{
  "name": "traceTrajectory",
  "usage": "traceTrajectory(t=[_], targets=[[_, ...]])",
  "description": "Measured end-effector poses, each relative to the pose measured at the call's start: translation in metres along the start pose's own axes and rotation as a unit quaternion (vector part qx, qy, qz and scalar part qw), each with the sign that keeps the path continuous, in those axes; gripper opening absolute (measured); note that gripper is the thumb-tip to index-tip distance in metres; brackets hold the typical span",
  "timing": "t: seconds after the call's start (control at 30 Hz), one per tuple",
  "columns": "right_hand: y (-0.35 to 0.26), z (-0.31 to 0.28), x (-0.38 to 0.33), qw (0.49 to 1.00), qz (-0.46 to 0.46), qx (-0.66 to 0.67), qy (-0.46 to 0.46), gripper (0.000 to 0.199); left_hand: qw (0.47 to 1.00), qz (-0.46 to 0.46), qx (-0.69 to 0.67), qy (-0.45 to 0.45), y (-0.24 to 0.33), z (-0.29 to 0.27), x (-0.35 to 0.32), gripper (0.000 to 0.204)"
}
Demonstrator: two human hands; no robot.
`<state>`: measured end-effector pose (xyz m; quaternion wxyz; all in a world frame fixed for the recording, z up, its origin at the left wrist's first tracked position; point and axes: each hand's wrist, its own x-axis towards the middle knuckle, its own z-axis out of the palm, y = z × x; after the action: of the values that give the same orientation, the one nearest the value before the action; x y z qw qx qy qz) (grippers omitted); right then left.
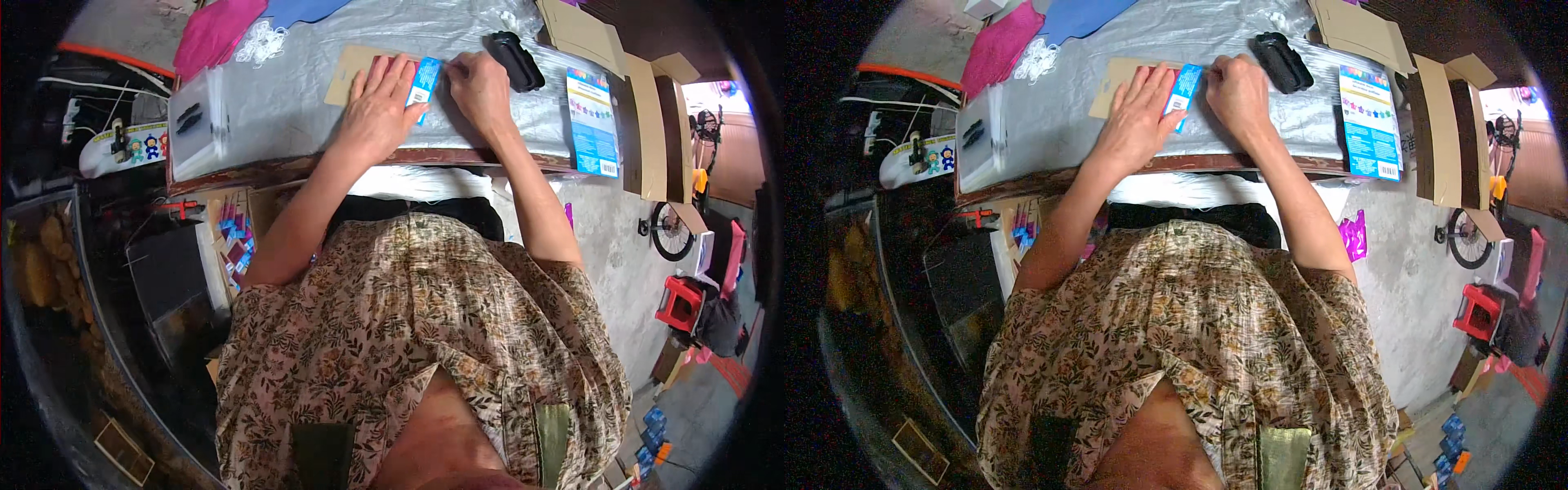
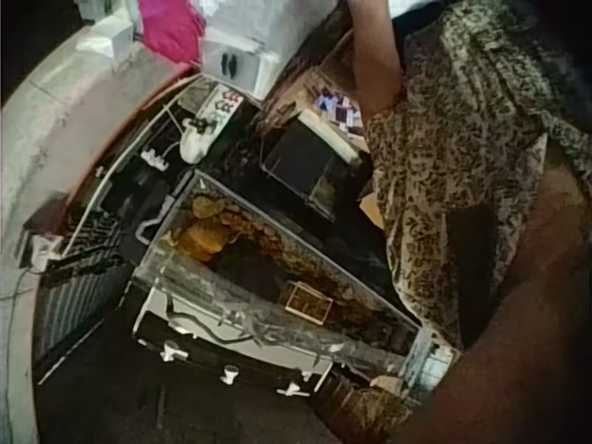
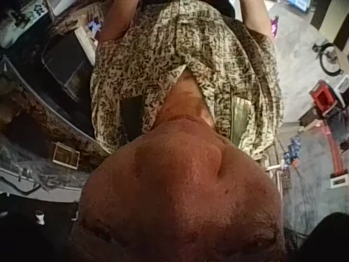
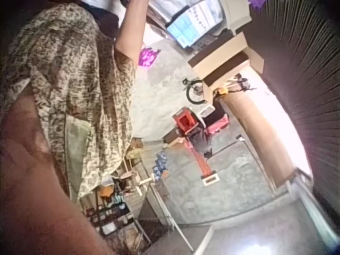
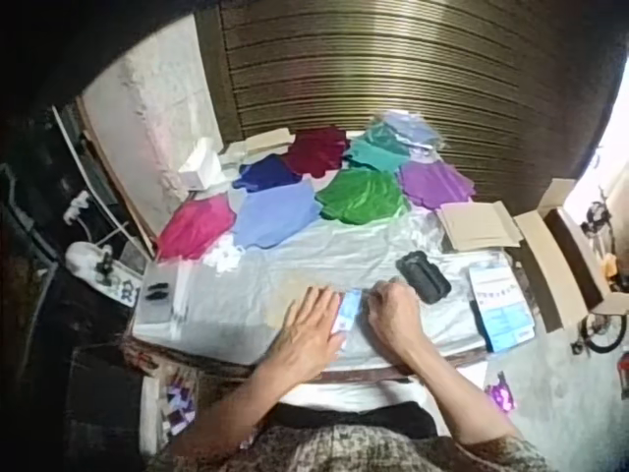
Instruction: Folding fabric swatches and inserting them into paper sleeves for packaging.
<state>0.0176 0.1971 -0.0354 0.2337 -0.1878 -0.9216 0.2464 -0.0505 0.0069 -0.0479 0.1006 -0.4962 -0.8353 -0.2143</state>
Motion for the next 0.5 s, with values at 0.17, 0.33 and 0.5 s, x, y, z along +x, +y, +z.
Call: traceTrajectory(t=[0.17,0.33,0.5], targets=[[-0.001,0.001,0.006,0.999,-0.014,-0.028,0.020,0.014,0.995,-0.036,-0.016,-0.086,0.011,-0.021,0.012,0.061],[-0.005,0.009,0.007,0.998,-0.048,0.004,0.037,0.014,0.998,-0.014,-0.029,-0.053,0.002,-0.008,0.013,0.060],[-0.024,0.009,-0.002,0.997,-0.073,-0.025,0.006,0.021,0.999,0.014,-0.008,-0.034,-0.004,0.001,0.011,0.059]])
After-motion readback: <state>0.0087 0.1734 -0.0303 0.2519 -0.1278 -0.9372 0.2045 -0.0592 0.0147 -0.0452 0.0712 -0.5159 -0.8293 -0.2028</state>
